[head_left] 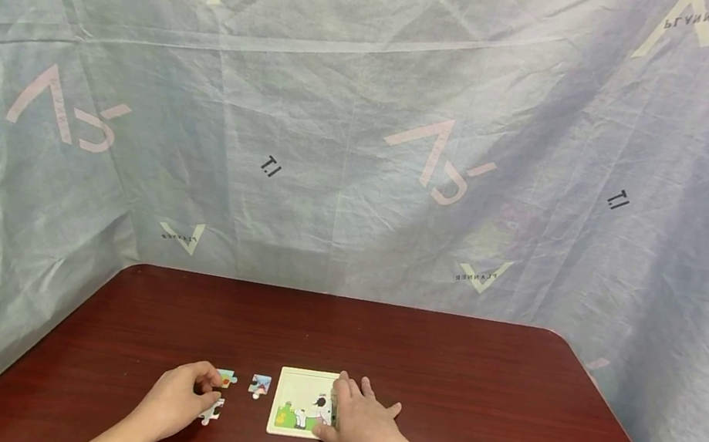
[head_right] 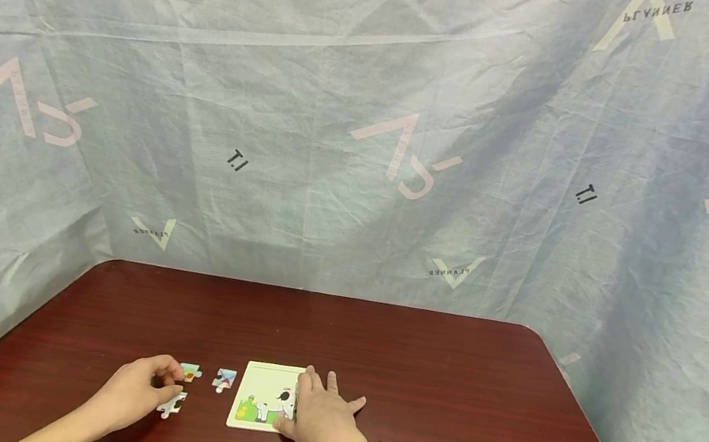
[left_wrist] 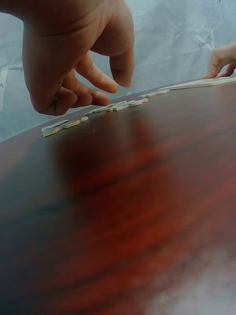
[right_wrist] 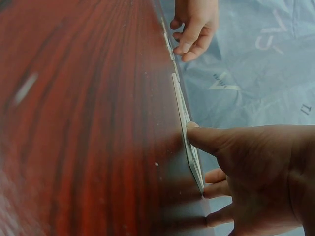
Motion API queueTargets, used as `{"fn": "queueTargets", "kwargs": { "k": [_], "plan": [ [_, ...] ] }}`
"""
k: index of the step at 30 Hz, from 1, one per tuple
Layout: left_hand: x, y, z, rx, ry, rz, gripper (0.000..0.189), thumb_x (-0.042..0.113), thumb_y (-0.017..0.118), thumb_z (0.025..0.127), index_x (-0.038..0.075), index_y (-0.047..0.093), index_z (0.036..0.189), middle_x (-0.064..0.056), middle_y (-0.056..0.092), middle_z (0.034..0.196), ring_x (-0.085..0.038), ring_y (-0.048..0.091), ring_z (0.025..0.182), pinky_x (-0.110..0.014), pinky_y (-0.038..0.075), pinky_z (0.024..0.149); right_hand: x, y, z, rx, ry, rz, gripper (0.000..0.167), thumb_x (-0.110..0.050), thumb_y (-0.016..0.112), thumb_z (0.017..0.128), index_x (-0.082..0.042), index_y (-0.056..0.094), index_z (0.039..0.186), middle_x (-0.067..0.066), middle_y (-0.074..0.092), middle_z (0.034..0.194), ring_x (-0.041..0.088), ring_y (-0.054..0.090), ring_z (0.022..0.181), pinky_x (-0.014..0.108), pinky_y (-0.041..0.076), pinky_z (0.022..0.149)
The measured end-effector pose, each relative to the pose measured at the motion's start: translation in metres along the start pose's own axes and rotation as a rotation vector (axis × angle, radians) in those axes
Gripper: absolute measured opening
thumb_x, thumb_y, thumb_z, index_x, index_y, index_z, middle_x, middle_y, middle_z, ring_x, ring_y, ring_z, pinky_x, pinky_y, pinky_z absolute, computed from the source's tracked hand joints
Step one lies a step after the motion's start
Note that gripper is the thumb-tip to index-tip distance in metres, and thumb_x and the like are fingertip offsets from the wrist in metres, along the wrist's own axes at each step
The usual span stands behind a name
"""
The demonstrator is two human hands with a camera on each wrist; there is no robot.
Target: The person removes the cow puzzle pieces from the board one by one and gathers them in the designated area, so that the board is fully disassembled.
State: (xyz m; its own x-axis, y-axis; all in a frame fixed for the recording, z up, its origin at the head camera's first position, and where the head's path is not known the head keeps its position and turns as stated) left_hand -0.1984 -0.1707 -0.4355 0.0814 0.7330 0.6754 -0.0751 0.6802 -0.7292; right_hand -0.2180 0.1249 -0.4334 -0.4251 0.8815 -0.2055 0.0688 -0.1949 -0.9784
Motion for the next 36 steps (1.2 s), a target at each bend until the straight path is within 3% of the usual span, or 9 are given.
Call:
{"fn": "queueTargets", "kwargs": {
  "k": [5,13,20,26,36],
  "plan": [
    [0.003,0.004,-0.001,0.007,0.022,-0.002,0.012,0.004,0.076,0.086,0.011,0.068,0.092,0.005,0.055,0.078,-0.014,0.048,0.067,-0.032,0.040,0.064,0.000,0.000,0.001,-0.017,-0.009,-0.015,0.058,-0.052,0.070,0.092,-0.009,0.052,0.128,0.015,0.041,0.156,0.046,0.041,0.138,0.085,0.035,0.080],
    [0.023,0.019,0.001,0.004,0.112,0.018,0.015,0.006,0.078,0.084,0.015,0.067,0.089,0.007,0.054,0.078,-0.013,0.051,0.075,-0.035,0.043,0.070,0.001,0.000,0.002,-0.022,-0.011,-0.050,0.059,-0.053,0.069,0.091,-0.010,0.053,0.128,0.014,0.041,0.156,0.045,0.042,0.138,0.083,0.038,0.079],
    [0.041,0.038,0.007,-0.055,0.193,-0.013,0.012,0.007,0.076,0.085,0.013,0.067,0.091,0.006,0.056,0.080,-0.013,0.051,0.075,-0.033,0.043,0.068,0.001,0.002,0.004,-0.028,-0.012,-0.052,0.060,-0.054,0.069,0.091,-0.010,0.054,0.129,0.014,0.041,0.156,0.046,0.042,0.138,0.083,0.038,0.078],
    [0.055,0.049,0.012,-0.117,0.219,-0.068,0.009,0.007,0.072,0.087,0.009,0.067,0.094,0.005,0.055,0.081,-0.011,0.047,0.069,-0.031,0.041,0.063,0.001,0.002,0.005,-0.025,-0.003,-0.061,0.061,-0.055,0.069,0.091,-0.010,0.054,0.130,0.013,0.042,0.155,0.046,0.042,0.138,0.083,0.038,0.078],
    [0.070,0.071,0.019,-0.155,0.256,-0.107,0.011,0.008,0.073,0.085,0.008,0.068,0.094,0.006,0.057,0.080,-0.007,0.050,0.069,-0.028,0.043,0.063,0.003,0.002,0.004,-0.030,0.002,-0.057,0.062,-0.056,0.069,0.091,-0.011,0.055,0.131,0.012,0.043,0.155,0.046,0.043,0.137,0.083,0.038,0.078]
  ]
}}
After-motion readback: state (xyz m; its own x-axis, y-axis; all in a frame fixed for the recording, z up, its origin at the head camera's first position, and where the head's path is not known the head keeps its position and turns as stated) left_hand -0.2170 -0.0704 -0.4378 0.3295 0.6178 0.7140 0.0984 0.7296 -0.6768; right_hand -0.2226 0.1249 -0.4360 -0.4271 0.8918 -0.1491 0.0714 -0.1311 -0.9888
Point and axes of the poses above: each hand's wrist, its own z-axis towards the middle knuckle, its own y-axis out of the palm, x = y × z, the point moved 1 cm from there along z, towards the middle knuckle
